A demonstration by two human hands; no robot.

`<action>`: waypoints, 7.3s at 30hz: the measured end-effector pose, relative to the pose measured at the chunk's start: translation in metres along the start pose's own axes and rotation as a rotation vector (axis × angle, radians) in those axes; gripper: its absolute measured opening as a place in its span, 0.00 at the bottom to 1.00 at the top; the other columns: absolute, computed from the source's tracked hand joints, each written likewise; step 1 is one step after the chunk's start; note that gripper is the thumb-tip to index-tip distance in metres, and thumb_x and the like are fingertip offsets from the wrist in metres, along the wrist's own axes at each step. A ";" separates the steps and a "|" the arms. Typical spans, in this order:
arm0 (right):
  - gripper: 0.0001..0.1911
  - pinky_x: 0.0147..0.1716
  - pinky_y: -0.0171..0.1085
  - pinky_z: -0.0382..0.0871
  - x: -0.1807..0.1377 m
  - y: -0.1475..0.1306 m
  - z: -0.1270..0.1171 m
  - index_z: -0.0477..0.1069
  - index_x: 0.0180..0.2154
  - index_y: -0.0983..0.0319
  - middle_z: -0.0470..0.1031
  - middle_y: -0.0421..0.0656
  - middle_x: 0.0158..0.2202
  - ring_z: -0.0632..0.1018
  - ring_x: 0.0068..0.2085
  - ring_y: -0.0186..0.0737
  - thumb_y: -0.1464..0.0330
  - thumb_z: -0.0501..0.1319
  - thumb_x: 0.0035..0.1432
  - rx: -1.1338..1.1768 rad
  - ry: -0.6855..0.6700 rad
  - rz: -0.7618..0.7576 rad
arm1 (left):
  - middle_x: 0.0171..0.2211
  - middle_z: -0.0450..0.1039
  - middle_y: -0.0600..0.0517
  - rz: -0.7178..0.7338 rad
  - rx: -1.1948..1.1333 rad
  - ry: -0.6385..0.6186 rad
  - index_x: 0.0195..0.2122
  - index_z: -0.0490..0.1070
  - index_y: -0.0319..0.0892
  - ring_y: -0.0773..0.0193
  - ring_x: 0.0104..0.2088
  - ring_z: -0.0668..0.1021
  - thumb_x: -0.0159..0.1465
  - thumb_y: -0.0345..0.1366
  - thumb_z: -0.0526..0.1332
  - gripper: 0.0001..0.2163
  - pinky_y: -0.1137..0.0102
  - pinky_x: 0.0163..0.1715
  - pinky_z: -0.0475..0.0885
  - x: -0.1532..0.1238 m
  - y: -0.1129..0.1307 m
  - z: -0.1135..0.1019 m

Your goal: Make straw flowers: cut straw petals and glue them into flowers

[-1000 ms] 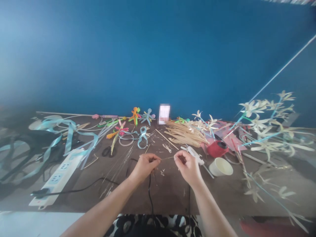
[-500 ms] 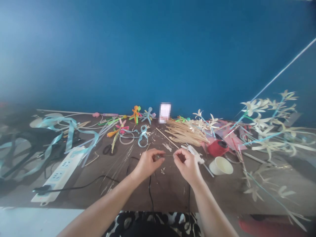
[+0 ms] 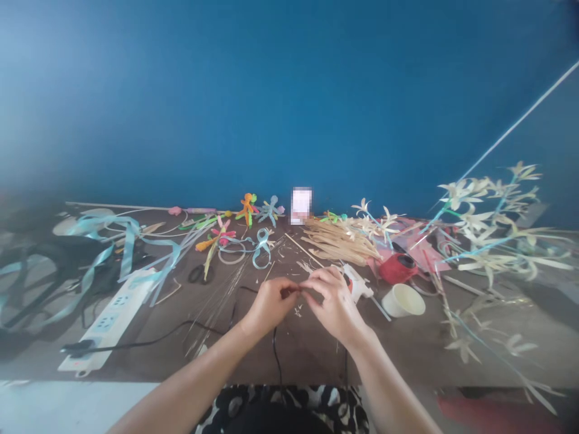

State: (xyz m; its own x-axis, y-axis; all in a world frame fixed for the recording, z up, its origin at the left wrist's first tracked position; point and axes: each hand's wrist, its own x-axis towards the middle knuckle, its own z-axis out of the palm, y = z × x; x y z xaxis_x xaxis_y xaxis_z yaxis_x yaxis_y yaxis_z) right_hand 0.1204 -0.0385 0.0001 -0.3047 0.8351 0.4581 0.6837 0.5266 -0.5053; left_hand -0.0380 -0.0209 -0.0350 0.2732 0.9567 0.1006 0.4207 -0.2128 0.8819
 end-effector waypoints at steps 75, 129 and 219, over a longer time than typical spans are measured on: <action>0.05 0.30 0.32 0.61 -0.013 0.010 0.030 0.70 0.28 0.62 0.66 0.40 0.30 0.68 0.30 0.33 0.68 0.59 0.47 0.776 0.023 0.446 | 0.20 0.66 0.54 -0.140 -0.271 -0.036 0.25 0.72 0.37 0.69 0.22 0.64 0.52 0.42 0.57 0.12 0.75 0.23 0.58 -0.008 0.011 0.002; 0.07 0.30 0.32 0.59 -0.008 0.012 0.037 0.69 0.25 0.65 0.69 0.39 0.24 0.67 0.27 0.31 0.67 0.63 0.44 1.331 -0.131 0.609 | 0.19 0.66 0.55 -0.641 -1.024 -0.169 0.26 0.67 0.38 0.73 0.19 0.68 0.49 0.34 0.63 0.07 0.77 0.18 0.63 -0.024 0.003 0.004; 0.09 0.28 0.33 0.62 -0.011 0.010 0.047 0.68 0.26 0.63 0.70 0.40 0.23 0.69 0.26 0.34 0.64 0.56 0.50 0.827 0.088 0.539 | 0.22 0.71 0.52 -0.154 -0.239 0.114 0.26 0.73 0.39 0.65 0.24 0.70 0.51 0.40 0.58 0.09 0.74 0.26 0.61 -0.009 0.007 0.005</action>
State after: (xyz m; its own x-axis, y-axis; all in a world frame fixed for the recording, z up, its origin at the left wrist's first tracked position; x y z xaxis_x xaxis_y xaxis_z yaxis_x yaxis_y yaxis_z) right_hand 0.0994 -0.0351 -0.0441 -0.0151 0.9985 0.0525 0.0281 0.0529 -0.9982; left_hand -0.0333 -0.0323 -0.0322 0.1176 0.9931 -0.0035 0.2303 -0.0239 0.9728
